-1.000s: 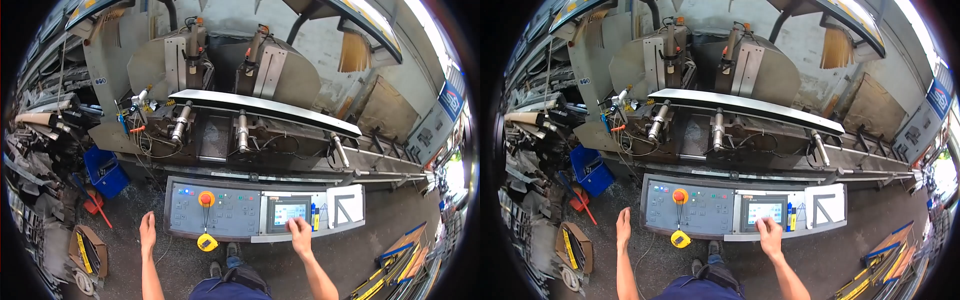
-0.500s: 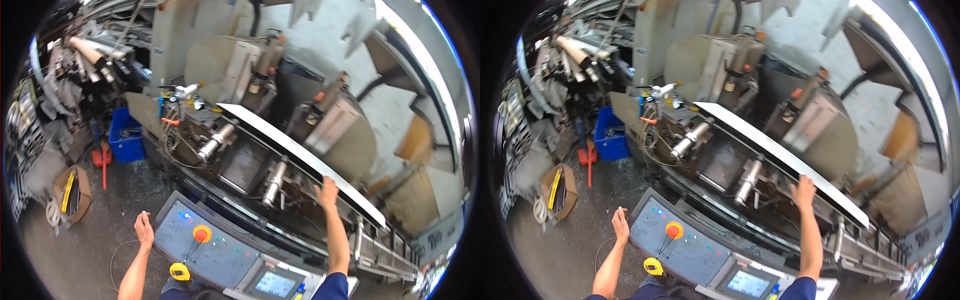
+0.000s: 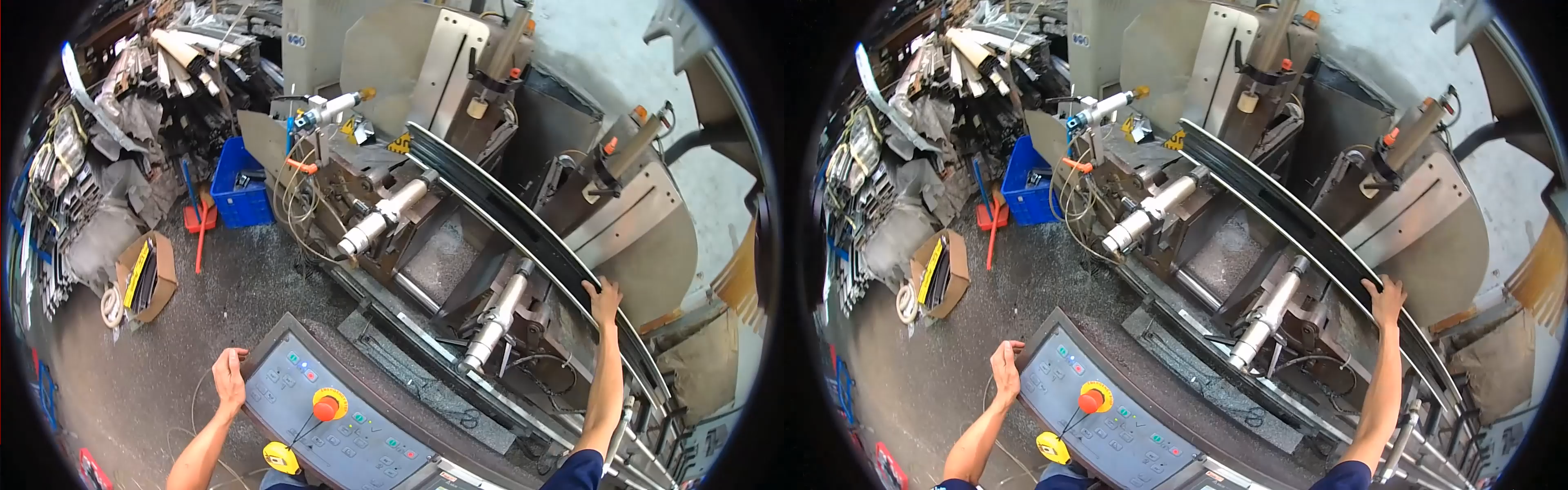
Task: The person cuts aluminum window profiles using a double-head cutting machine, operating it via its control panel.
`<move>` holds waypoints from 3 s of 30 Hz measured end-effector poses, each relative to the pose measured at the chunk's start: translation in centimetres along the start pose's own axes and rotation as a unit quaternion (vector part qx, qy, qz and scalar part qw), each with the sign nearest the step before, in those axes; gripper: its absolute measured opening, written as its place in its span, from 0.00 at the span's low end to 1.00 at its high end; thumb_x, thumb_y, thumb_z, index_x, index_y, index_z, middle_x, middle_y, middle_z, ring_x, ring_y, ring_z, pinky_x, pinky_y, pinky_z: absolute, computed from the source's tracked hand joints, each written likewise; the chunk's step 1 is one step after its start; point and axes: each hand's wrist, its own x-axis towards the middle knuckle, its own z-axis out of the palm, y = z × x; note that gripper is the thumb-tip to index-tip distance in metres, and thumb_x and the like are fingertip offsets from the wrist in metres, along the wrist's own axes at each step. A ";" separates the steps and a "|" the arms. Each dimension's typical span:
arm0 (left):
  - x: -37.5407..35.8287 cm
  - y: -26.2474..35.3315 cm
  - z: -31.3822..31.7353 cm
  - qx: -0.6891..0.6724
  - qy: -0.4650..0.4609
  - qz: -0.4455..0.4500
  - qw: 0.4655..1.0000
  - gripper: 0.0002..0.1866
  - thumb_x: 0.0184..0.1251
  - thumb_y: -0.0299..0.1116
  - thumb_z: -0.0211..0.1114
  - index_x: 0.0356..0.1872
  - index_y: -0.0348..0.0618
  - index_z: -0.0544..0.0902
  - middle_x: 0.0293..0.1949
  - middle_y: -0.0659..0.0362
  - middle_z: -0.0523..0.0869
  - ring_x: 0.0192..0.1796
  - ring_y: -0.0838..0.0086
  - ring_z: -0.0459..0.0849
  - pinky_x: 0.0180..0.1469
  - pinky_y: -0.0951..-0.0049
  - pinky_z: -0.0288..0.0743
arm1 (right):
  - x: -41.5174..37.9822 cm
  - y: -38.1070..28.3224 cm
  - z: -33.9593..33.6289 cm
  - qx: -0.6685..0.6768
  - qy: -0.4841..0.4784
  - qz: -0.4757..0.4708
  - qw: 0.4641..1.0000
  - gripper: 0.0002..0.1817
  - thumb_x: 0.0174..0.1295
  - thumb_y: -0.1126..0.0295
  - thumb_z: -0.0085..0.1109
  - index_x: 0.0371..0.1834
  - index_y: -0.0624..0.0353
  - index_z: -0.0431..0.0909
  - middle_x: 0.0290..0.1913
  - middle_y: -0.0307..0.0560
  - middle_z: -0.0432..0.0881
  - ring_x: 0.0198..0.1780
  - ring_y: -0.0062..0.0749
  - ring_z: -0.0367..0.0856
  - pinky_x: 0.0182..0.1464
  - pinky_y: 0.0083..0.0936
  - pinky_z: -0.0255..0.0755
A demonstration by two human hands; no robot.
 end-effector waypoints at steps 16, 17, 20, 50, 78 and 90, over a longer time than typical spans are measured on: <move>-0.3 2.0 -0.6 0.064 -0.015 -0.033 0.997 0.23 0.72 0.51 0.50 0.36 0.42 0.85 0.31 0.51 0.85 0.37 0.56 0.84 0.41 0.60 0.74 | 3.1 -39.1 -5.7 0.476 -0.022 -0.275 0.835 0.26 0.60 0.63 0.68 0.59 0.61 0.76 0.61 0.52 0.78 0.64 0.43 0.75 0.66 0.35 0.69; -0.7 1.5 -0.3 0.056 -0.003 0.001 0.998 0.23 0.72 0.51 0.50 0.36 0.42 0.85 0.32 0.51 0.85 0.38 0.56 0.85 0.41 0.60 0.74 | 4.2 -42.3 -5.0 0.536 -0.073 -0.234 0.807 0.25 0.61 0.61 0.67 0.58 0.61 0.77 0.62 0.54 0.77 0.60 0.44 0.79 0.60 0.34 0.73; -0.7 1.8 -0.7 0.068 -0.031 -0.017 0.997 0.24 0.74 0.49 0.48 0.36 0.40 0.84 0.34 0.51 0.86 0.39 0.57 0.85 0.43 0.63 0.75 | 8.2 -50.9 -1.5 0.552 -0.137 -0.156 0.808 0.30 0.59 0.52 0.67 0.60 0.61 0.78 0.61 0.56 0.79 0.64 0.45 0.77 0.66 0.35 0.68; 2.2 1.5 -3.5 -0.059 -0.183 0.090 0.977 0.23 0.67 0.39 0.63 0.59 0.39 0.75 0.60 0.46 0.78 0.62 0.48 0.75 0.65 0.55 0.68 | 7.4 -31.2 -0.5 -0.077 -0.031 -0.071 0.994 0.47 0.48 0.55 0.75 0.71 0.58 0.63 0.73 0.48 0.66 0.74 0.44 0.62 0.68 0.47 0.65; 1.4 3.4 -2.6 0.078 -0.192 0.135 0.969 0.32 0.55 0.42 0.70 0.62 0.44 0.74 0.69 0.48 0.69 0.66 0.47 0.71 0.65 0.52 0.68 | 6.7 -28.3 1.3 -0.097 0.071 -0.089 0.989 0.44 0.35 0.49 0.80 0.55 0.61 0.76 0.53 0.47 0.77 0.55 0.41 0.71 0.53 0.38 0.64; 1.6 2.1 -2.4 0.029 -0.189 0.136 0.972 0.31 0.56 0.53 0.67 0.55 0.40 0.77 0.63 0.48 0.74 0.60 0.49 0.78 0.59 0.54 0.74 | 7.3 -32.0 3.6 -0.201 0.054 -0.048 0.977 0.61 0.29 0.45 0.82 0.69 0.67 0.65 0.60 0.49 0.73 0.63 0.41 0.70 0.63 0.40 0.66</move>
